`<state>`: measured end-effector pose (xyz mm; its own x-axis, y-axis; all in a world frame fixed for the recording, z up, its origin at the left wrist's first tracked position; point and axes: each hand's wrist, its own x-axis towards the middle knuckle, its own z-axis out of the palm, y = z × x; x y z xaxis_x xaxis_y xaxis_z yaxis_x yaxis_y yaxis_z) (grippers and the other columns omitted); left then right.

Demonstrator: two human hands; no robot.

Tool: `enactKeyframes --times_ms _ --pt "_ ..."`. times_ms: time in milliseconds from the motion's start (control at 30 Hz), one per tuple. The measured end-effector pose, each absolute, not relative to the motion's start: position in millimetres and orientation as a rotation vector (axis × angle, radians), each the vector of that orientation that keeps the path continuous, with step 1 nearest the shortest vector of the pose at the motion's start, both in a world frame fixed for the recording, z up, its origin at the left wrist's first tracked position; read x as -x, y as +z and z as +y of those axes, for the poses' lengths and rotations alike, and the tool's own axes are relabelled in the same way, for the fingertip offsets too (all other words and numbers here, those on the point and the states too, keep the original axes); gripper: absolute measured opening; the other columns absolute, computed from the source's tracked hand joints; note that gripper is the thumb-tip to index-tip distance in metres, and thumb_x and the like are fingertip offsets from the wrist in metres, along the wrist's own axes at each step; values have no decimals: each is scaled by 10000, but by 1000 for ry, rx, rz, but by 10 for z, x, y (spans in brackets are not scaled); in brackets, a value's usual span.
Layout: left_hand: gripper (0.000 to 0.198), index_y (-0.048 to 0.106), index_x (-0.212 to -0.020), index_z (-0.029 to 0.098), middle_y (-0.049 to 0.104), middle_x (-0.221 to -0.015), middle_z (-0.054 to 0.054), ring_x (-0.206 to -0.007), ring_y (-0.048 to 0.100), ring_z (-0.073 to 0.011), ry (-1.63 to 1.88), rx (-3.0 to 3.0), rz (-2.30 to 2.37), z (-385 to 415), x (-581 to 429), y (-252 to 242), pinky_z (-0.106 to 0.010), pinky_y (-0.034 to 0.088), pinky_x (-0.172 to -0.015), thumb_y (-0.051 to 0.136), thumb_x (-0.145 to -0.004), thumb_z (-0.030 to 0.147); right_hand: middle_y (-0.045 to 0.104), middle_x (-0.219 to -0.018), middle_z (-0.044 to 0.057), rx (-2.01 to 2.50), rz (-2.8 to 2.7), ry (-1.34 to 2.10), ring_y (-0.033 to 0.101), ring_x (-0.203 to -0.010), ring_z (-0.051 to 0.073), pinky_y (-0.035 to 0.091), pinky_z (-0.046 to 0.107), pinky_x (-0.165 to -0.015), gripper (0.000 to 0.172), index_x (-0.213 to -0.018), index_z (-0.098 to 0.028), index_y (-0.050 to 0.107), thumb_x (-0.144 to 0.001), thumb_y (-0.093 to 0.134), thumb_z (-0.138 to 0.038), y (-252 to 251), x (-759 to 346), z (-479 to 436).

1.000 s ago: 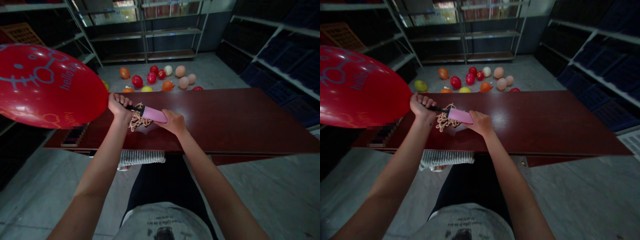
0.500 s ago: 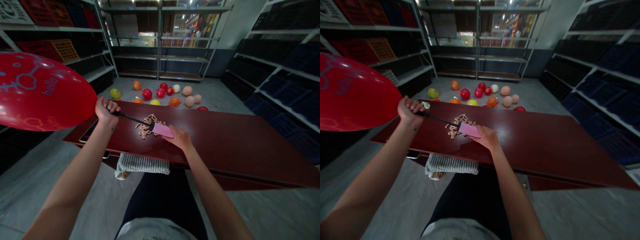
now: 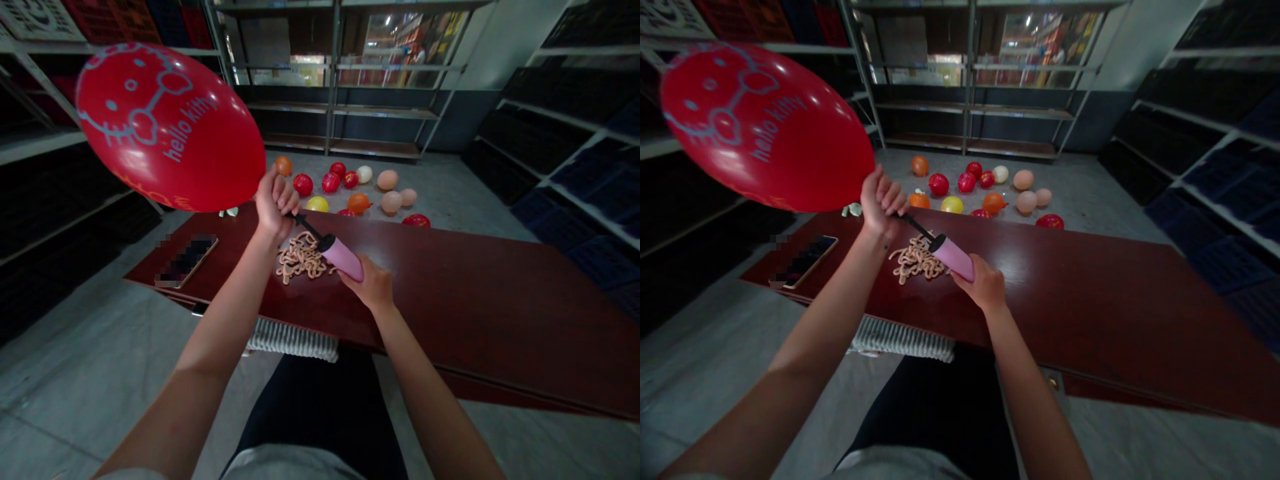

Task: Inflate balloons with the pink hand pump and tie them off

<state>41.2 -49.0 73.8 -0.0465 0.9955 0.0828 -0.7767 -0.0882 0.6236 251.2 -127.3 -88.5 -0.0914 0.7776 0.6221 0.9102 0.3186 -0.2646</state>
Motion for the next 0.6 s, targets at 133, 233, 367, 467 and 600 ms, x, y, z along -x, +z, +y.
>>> enactKeyframes --times_ms 133,233,367,467,600 --pt "509 339 -537 201 176 -421 59 -312 153 -74 1431 -621 424 -495 -814 538 -259 191 -343 504 -983 382 741 -818 85 1549 -1811 -244 691 -684 245 422 314 -587 516 -1044 -176 652 -862 527 -641 -877 -2532 -1258" --pt "532 289 -525 200 181 -411 56 -310 156 -71 1394 -615 400 -483 -999 429 -260 180 -347 480 -991 368 738 -807 86 1576 -1774 -245 684 -666 245 408 315 -574 509 -1037 -174 654 -857 536 -635 -862 -2542 -1252" --pt "533 253 -533 205 184 -409 64 -310 143 -66 1432 -598 428 -455 -1016 373 -261 166 -349 488 -981 373 741 -830 82 1574 -1778 -216 684 -686 242 406 311 -588 492 -1035 -179 655 -858 544 -624 -847 -2536 -1251" --pt "521 241 -545 208 190 -411 71 -312 149 -67 1527 -550 491 -439 -923 331 -261 167 -354 497 -967 375 745 -863 81 1550 -1806 -215 690 -719 244 410 308 -600 504 -1055 -187 656 -854 550 -637 -847 -2518 -1250" --pt "483 239 -563 202 199 -406 72 -309 174 -68 1592 -476 566 -432 -755 283 -247 187 -363 433 -988 326 747 -909 94 1488 -1886 -252 699 -768 239 424 301 -625 517 -1081 -179 653 -857 563 -636 -862 -2486 -1242"
